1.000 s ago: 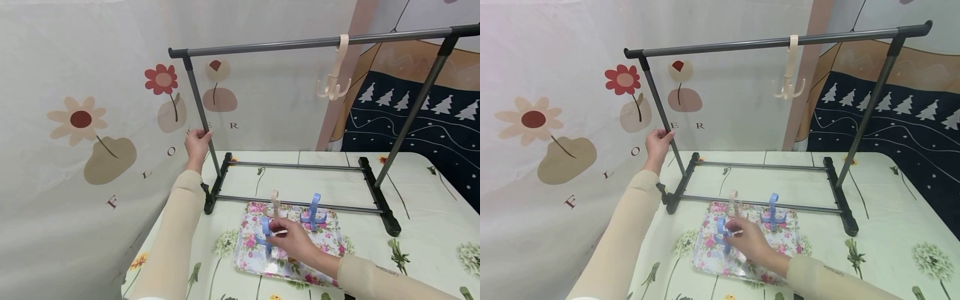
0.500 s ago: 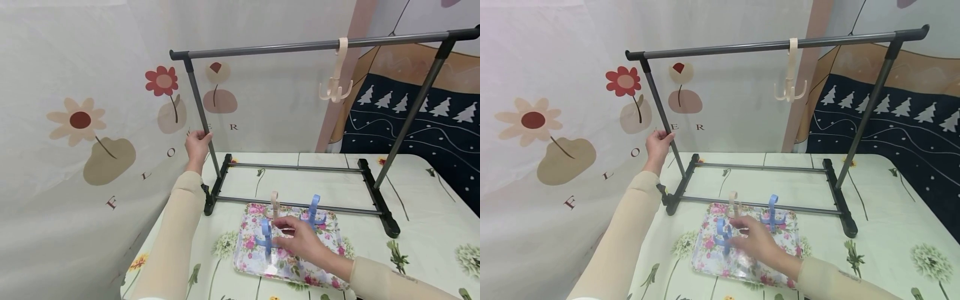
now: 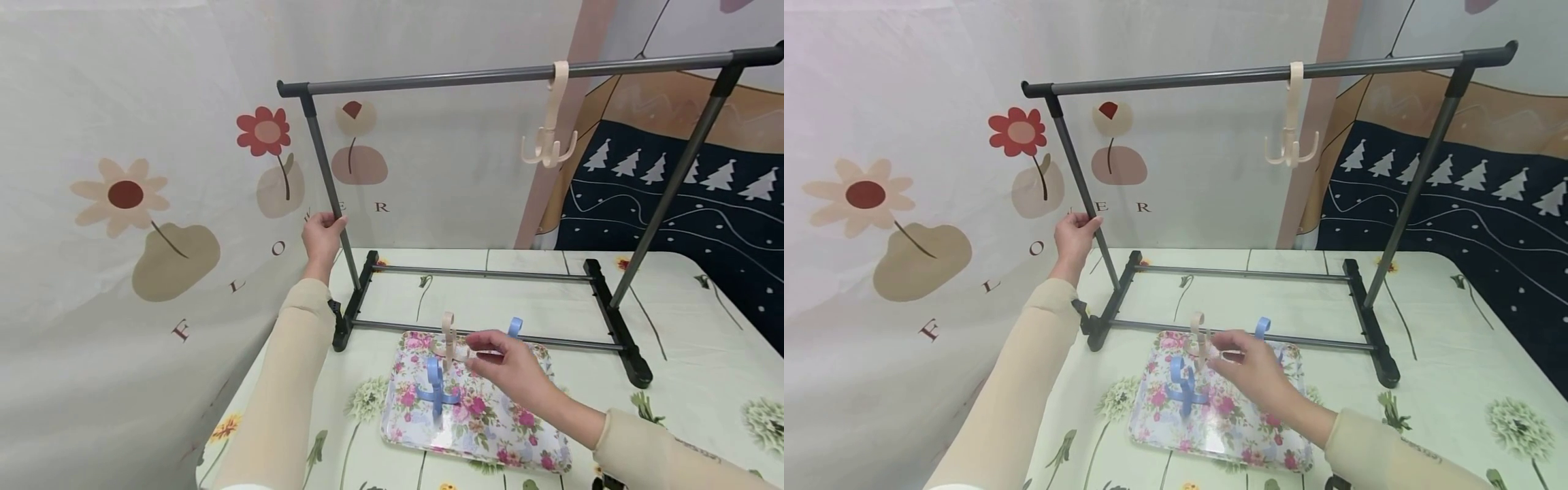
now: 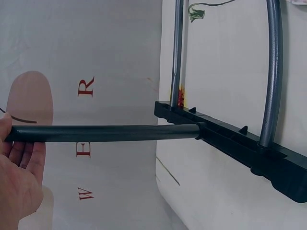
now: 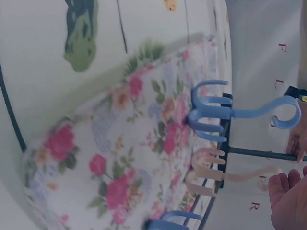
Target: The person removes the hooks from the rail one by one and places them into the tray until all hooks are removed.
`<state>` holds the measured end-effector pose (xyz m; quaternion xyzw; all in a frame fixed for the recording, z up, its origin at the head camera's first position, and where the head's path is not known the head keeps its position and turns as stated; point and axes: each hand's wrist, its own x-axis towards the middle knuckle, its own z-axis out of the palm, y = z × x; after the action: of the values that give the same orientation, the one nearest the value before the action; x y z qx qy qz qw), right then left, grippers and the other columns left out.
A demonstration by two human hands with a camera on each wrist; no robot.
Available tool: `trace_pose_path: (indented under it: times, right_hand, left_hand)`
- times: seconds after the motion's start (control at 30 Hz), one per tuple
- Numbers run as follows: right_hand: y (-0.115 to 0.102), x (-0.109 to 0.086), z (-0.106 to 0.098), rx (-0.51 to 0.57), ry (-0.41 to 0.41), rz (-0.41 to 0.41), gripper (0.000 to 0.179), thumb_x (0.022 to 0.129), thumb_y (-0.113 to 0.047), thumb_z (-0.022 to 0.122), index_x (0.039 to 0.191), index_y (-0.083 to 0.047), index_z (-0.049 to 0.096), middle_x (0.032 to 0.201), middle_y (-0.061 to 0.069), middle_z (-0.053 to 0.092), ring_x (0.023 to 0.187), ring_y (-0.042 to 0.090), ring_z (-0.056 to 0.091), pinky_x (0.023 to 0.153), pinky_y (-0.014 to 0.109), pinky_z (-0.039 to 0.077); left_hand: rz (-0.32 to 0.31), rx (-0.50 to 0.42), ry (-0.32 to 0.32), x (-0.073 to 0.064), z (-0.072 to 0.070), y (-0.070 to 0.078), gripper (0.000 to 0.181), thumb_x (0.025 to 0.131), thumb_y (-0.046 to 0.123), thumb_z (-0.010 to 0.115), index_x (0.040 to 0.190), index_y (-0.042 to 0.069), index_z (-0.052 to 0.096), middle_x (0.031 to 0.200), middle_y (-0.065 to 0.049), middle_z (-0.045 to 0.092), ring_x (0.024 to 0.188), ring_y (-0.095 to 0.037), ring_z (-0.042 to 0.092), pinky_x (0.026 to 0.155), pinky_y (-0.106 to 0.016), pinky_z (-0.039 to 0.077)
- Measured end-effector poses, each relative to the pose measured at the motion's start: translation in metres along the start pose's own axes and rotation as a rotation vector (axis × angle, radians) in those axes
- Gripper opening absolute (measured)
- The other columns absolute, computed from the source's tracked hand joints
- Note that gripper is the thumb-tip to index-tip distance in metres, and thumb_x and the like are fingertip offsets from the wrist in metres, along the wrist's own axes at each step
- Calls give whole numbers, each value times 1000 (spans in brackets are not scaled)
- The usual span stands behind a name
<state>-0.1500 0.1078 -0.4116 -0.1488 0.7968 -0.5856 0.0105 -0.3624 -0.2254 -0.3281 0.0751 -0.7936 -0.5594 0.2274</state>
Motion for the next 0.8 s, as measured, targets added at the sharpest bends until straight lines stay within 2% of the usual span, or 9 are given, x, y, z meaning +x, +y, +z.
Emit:
trace_pose_path:
  times: [0.17,0.3,0.53,0.8]
  right_hand:
    - [-12,9,-13,-17,64,-15,31,93,-15,71,120,-3,65,115,12,67,106,28,65,86,24,53]
    - [-23,20,-27,-18,114,-67,31,96,-18,68,121,-1,64,116,13,66,108,23,64,87,20,51]
    - [-40,42,-56,-48,225,-144,35,98,-23,65,124,0,63,118,14,65,104,4,59,86,13,48]
    - [-63,62,-85,-115,370,-192,39,98,-32,64,122,-1,63,115,9,65,100,5,59,82,11,48]
  left_hand:
    - [3,-2,0,1,0,0,28,96,26,68,113,4,64,107,-10,64,101,-24,59,93,-40,46]
    - [2,-1,3,1,1,0,27,96,25,68,113,4,64,107,-10,64,101,-24,59,92,-40,46]
    - [5,2,2,1,1,0,27,96,23,68,113,3,64,107,-11,64,101,-25,60,91,-40,46]
    - [6,11,1,1,0,0,29,96,25,68,114,2,64,107,-11,64,101,-25,59,92,-40,46]
